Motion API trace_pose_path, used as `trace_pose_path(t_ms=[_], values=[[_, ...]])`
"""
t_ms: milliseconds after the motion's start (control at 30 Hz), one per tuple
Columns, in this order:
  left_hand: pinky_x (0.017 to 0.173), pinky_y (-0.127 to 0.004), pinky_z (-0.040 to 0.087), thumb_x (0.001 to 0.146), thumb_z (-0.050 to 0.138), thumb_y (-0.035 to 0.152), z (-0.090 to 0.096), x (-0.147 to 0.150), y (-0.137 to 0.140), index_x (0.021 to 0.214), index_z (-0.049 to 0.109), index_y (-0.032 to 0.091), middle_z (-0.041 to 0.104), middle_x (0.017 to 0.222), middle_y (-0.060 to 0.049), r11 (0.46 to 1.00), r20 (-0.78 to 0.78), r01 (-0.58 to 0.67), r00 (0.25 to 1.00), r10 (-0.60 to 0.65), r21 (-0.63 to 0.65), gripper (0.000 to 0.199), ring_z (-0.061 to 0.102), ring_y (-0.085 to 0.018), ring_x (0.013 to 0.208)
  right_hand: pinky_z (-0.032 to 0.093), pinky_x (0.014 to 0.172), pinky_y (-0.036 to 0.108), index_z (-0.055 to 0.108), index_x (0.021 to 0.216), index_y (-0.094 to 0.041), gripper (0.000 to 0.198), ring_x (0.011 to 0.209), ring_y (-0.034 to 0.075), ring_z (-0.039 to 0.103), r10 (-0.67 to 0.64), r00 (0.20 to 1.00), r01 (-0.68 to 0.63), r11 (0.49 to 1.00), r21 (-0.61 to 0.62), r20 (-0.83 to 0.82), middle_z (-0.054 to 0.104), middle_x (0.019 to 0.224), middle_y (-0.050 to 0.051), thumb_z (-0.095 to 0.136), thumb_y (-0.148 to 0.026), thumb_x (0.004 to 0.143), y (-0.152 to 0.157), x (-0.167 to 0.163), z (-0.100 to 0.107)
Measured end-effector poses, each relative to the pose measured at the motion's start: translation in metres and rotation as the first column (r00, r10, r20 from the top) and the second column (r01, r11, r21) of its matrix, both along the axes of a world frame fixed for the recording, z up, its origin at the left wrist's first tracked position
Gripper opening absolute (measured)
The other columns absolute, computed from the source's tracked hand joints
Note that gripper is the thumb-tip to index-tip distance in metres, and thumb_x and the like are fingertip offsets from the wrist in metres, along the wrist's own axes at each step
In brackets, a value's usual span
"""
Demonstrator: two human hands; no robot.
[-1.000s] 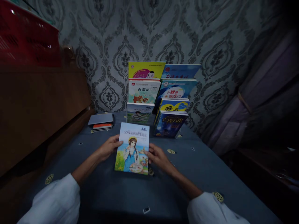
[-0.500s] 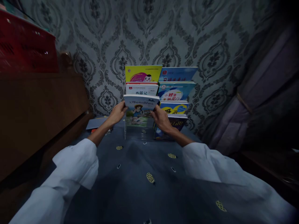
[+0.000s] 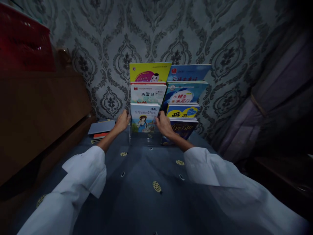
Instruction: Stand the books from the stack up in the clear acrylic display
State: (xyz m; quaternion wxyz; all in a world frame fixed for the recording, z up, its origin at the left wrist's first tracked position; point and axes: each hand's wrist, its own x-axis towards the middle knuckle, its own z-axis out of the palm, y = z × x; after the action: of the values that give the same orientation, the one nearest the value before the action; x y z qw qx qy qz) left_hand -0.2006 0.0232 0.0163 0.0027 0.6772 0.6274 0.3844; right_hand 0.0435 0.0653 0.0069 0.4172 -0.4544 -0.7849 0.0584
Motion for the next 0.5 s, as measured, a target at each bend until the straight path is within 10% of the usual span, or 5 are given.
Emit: trace_pose_path(t_ms=[500], values=[[0.094,-0.04,0.048,0.089,0.049,0.017,-0.006,0.012,-0.001,0.101,0.059,0.014,0.064,0.103,-0.014,0.999,-0.15,0.042,0.988,-0.041,0.006,0.016,0.062,-0.027,0.103,0.045,0.084,0.033,0.061,0.098,-0.015,0.021,0.096,0.026,0.061,-0.179,0.978,0.185,0.981,-0.051,0.109,0.067,0.101,0.015,0.041,-0.02,0.094,0.004,-0.014,-0.001]])
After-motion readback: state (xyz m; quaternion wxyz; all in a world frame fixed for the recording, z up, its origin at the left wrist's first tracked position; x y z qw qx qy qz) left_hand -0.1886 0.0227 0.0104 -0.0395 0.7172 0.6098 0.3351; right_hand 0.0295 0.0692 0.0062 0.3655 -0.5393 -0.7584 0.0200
